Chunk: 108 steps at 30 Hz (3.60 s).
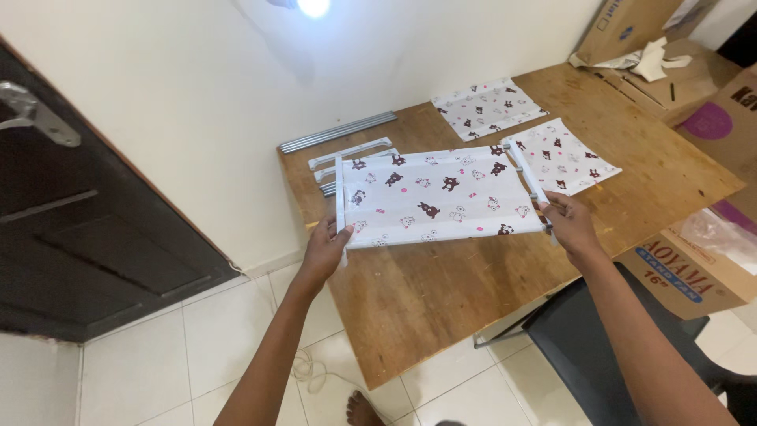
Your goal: The person assembles a small multi-tiered storage unit by inserting metal poles into fabric-covered shelves and connecting them with plastic brackets. They repeatedly remove and reinsert poles and brackets to adjust the structure.
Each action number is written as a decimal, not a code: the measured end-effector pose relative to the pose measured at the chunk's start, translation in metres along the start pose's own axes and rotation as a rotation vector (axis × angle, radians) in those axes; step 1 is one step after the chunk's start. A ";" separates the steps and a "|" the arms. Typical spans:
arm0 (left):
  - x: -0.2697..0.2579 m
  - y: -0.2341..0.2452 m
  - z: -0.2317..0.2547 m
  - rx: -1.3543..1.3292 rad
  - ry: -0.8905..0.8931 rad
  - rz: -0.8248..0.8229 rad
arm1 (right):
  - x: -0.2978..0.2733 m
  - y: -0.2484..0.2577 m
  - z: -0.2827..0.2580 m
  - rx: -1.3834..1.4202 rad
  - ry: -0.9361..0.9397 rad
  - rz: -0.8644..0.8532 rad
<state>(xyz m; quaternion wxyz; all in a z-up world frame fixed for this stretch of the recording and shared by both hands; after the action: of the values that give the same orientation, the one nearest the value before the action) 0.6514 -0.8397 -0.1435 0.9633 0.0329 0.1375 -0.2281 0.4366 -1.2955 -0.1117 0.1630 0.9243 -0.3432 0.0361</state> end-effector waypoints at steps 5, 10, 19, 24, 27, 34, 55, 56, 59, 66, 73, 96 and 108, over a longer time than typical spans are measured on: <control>0.055 -0.025 -0.045 -0.008 0.089 -0.052 | 0.029 0.023 0.075 -0.129 -0.024 -0.010; 0.096 -0.039 -0.087 0.025 0.189 -0.007 | 0.073 0.026 0.138 -0.165 0.037 -0.047; 0.104 -0.070 -0.156 0.027 0.320 0.238 | 0.138 0.008 0.186 -0.371 0.154 -0.235; 0.107 -0.083 -0.180 0.065 0.329 0.371 | 0.161 0.003 0.210 -0.425 0.161 -0.348; 0.099 -0.093 -0.184 0.145 0.307 0.404 | 0.166 0.001 0.227 -0.416 0.097 -0.397; 0.102 -0.074 -0.158 0.352 0.297 0.513 | 0.181 -0.017 0.189 -0.593 0.216 -0.451; 0.259 -0.094 -0.159 -0.316 0.414 0.234 | 0.149 -0.320 0.048 -0.544 0.511 -0.828; 0.253 -0.096 -0.149 -0.267 0.440 0.233 | 0.152 -0.318 0.048 -0.515 0.441 -0.821; 0.234 -0.092 -0.098 -0.167 0.383 0.247 | 0.159 -0.311 0.025 -0.326 0.432 -0.802; 0.202 -0.098 0.029 0.244 -0.153 0.078 | 0.163 -0.298 -0.001 -0.214 0.371 -0.865; 0.194 -0.092 0.038 0.491 -0.071 0.190 | 0.160 -0.301 -0.002 -0.368 0.468 -0.839; 0.189 -0.074 0.023 0.759 -0.022 0.402 | 0.140 -0.318 -0.001 -0.506 0.678 -0.853; 0.168 -0.088 -0.101 -0.140 0.406 0.137 | 0.156 -0.351 0.035 -0.601 0.583 -0.674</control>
<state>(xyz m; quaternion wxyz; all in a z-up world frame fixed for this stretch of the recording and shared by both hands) 0.7308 -0.9777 -0.2874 0.9291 0.0204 0.3416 -0.1406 0.7806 -1.1545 -0.2143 0.5116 0.8474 0.0368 0.1371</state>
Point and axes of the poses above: each hand's wrist, its own x-axis towards the middle knuckle, its own y-axis out of the back of the hand, z = x × y, the point moved 7 cm from there along x, towards the middle knuckle, and after that the axes turned 10 degrees about y, right-handed, at the moved point
